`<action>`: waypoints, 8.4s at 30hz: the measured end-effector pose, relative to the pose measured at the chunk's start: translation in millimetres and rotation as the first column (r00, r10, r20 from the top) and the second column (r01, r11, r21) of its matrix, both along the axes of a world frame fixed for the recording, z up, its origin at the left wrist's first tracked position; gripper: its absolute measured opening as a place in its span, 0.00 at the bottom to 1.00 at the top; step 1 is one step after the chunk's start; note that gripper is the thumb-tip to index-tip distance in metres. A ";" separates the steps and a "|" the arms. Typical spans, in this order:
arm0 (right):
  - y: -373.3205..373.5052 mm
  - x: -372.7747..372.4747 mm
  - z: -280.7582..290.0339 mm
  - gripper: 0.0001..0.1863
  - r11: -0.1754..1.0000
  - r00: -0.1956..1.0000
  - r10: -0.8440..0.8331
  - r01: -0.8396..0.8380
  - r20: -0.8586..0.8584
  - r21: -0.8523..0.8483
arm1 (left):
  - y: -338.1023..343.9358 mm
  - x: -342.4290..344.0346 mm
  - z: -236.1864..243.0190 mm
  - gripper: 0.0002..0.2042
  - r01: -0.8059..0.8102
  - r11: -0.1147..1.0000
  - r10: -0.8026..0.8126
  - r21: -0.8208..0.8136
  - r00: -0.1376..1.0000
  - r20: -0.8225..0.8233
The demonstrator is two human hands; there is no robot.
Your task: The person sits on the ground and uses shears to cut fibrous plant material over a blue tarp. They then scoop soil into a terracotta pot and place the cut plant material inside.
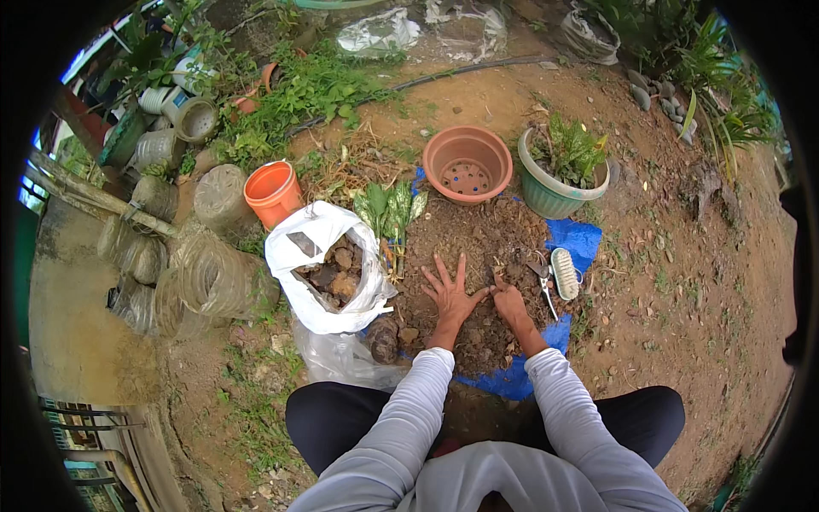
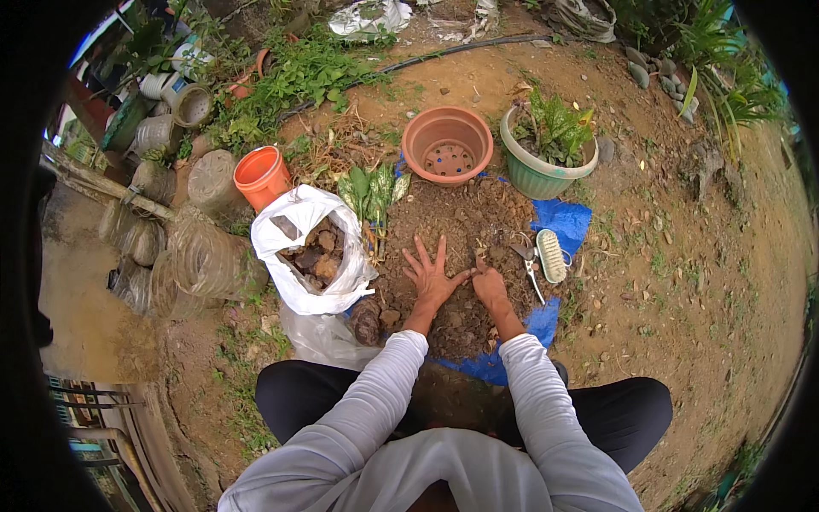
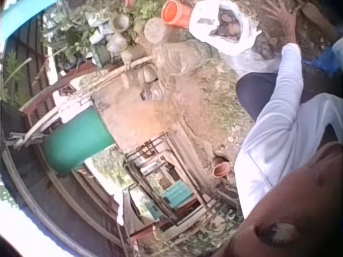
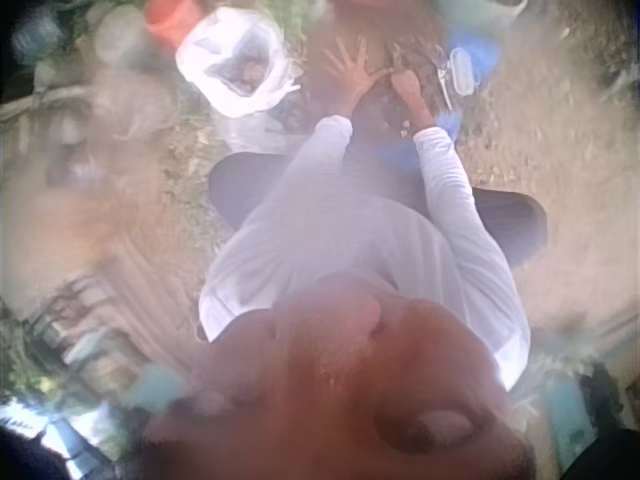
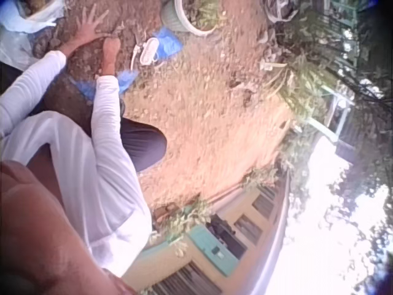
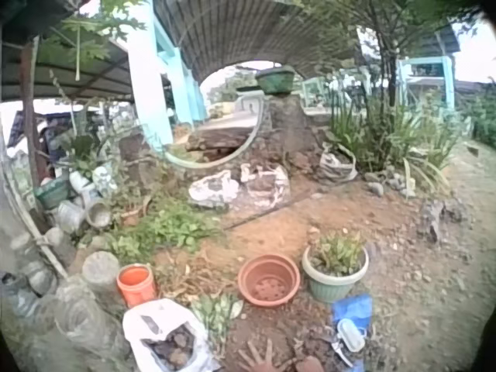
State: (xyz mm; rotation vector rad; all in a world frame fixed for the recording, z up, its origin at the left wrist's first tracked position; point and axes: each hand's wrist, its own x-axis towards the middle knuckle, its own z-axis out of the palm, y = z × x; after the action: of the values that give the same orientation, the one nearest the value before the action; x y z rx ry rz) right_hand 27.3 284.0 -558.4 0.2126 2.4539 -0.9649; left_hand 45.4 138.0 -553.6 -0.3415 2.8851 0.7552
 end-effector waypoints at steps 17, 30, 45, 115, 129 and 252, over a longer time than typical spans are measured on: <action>-16.1 32.7 57.9 0.25 0.966 0.994 -0.083 0.061 -0.078 -0.251 | 1.6 -27.7 22.0 0.19 -0.241 0.808 0.386 0.537 0.906 -0.174; -5.5 14.2 137.7 0.23 0.991 0.984 0.095 -0.080 -0.152 0.106 | -36.7 -59.8 57.2 0.20 -0.340 0.739 0.446 0.581 0.894 -0.045; -5.6 -15.4 26.6 0.26 0.918 0.953 0.235 -0.153 -0.191 0.367 | -26.1 -22.1 12.2 0.61 0.188 0.982 -0.187 -0.016 0.980 0.071; 48.7 -9.2 97.5 0.23 0.986 0.990 0.142 -0.142 0.009 0.089 | -44.4 -10.0 23.7 0.28 -0.149 0.888 0.238 0.435 0.959 -0.157; 7.9 23.4 24.3 0.27 0.873 0.921 -0.146 0.292 0.361 -0.391 | 24.7 -19.1 -16.5 0.37 -0.253 0.890 0.299 0.380 0.952 -0.066; 13.5 15.1 46.3 0.24 0.926 0.981 0.190 -0.164 -0.044 0.341 | -44.2 -32.9 -11.5 0.24 0.196 0.970 -0.220 -0.145 0.960 -0.171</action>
State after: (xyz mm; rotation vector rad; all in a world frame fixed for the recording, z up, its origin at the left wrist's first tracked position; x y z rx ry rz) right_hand 42.3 297.4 -512.1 0.0654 2.6433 -0.4805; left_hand 12.5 93.7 -565.1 0.0246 3.0867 0.5991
